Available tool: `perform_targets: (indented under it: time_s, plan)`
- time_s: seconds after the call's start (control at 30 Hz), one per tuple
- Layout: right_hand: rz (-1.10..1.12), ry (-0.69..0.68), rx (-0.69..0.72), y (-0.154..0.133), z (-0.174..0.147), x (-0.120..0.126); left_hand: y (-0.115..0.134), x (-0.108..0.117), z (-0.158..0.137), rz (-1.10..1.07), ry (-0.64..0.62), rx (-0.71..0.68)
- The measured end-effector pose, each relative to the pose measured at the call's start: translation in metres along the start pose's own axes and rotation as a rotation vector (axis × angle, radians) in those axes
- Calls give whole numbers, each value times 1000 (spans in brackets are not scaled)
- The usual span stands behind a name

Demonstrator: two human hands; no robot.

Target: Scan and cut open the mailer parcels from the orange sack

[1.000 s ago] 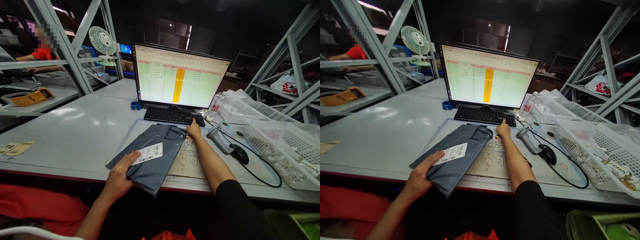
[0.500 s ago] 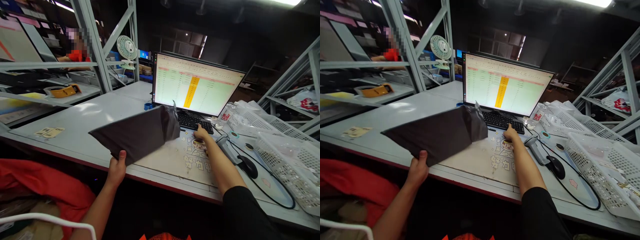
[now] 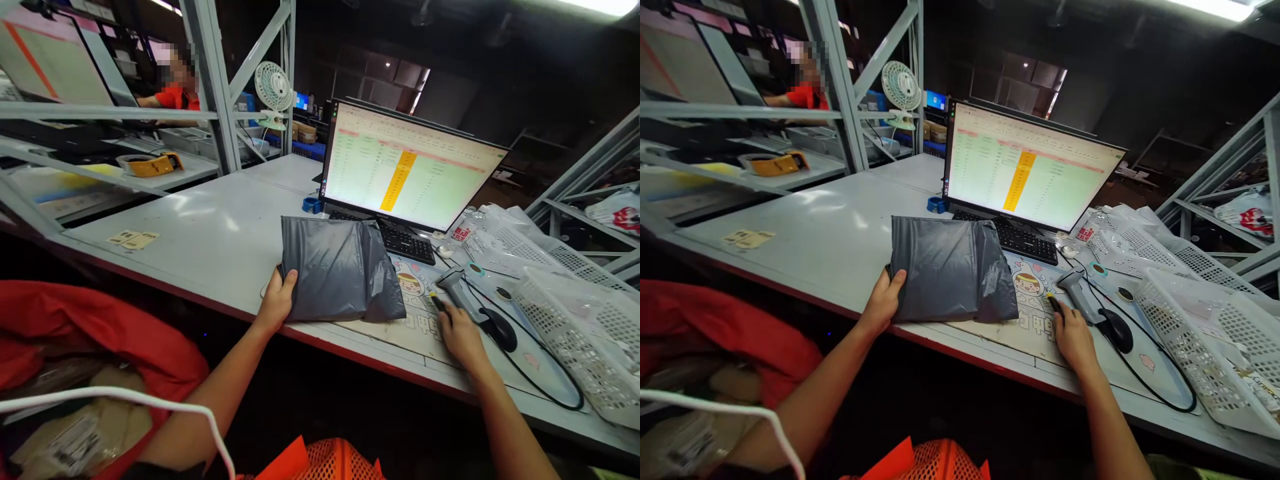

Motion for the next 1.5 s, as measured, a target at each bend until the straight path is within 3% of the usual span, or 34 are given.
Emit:
perform_targets:
  time_s: [0.1, 0.2, 0.3, 0.37, 0.47, 0.6, 0.67, 0.77, 0.9, 1.0, 1.07, 1.13, 1.23, 1.33, 1.4, 1.5]
  plan:
    - [320, 52, 159, -55, 6, 33, 13, -3, -3, 148, 18, -60]
    - [465, -73, 449, -151, 15, 55, 29, -8, -12, 192, 33, -112]
    - [499, -153, 689, -238, 26, 54, 43, -15, -24, 173, 10, -188]
    - [487, -185, 724, -266, 33, 41, 47, -14, -29, 143, 35, -232]
    - [392, -290, 675, -250, 32, 20, 41, -1, -27, 103, 167, -212]
    - [202, -442, 509, -150, 18, 6, 19, 17, -16, 102, 228, -99]
    - [167, -381, 397, -93, 14, 10, 10, 16, -17, 134, 136, -21]
    - [11, -185, 190, -27, 11, 14, 7, 4, -32, 343, -2, 42]
    - [-159, -127, 76, 9, 8, 5, 20, -11, -51, 698, -30, -176]
    - [-117, -103, 124, -1, 15, -1, 26, -26, -54, 842, -277, -394]
    - [-8, -27, 185, -25, 25, 0, 28, -39, -56, 887, -463, -506]
    - [142, 6, 281, -63, 37, -2, 34, -53, -60, 926, -554, -568]
    - [358, -113, 433, -132, 58, -23, 47, -73, -69, 1004, -523, -597]
    - [482, -337, 527, -187, 75, -65, 60, -87, -70, 1084, -500, -622]
    - [461, -495, 517, -207, 81, -96, 65, -90, -65, 1096, -496, -660]
    - [328, -636, 492, -215, 81, -128, 67, -84, -54, 1009, -481, -786]
Point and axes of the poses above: each hand's wrist, its own z-axis towards the middle knuckle, its own x-axis out of the back of the hand, y = z × x, the point moved 3 cm from there along z, towards the middle knuckle, and after that the axes turned 13 degrees about z, right-handed, at the moved point
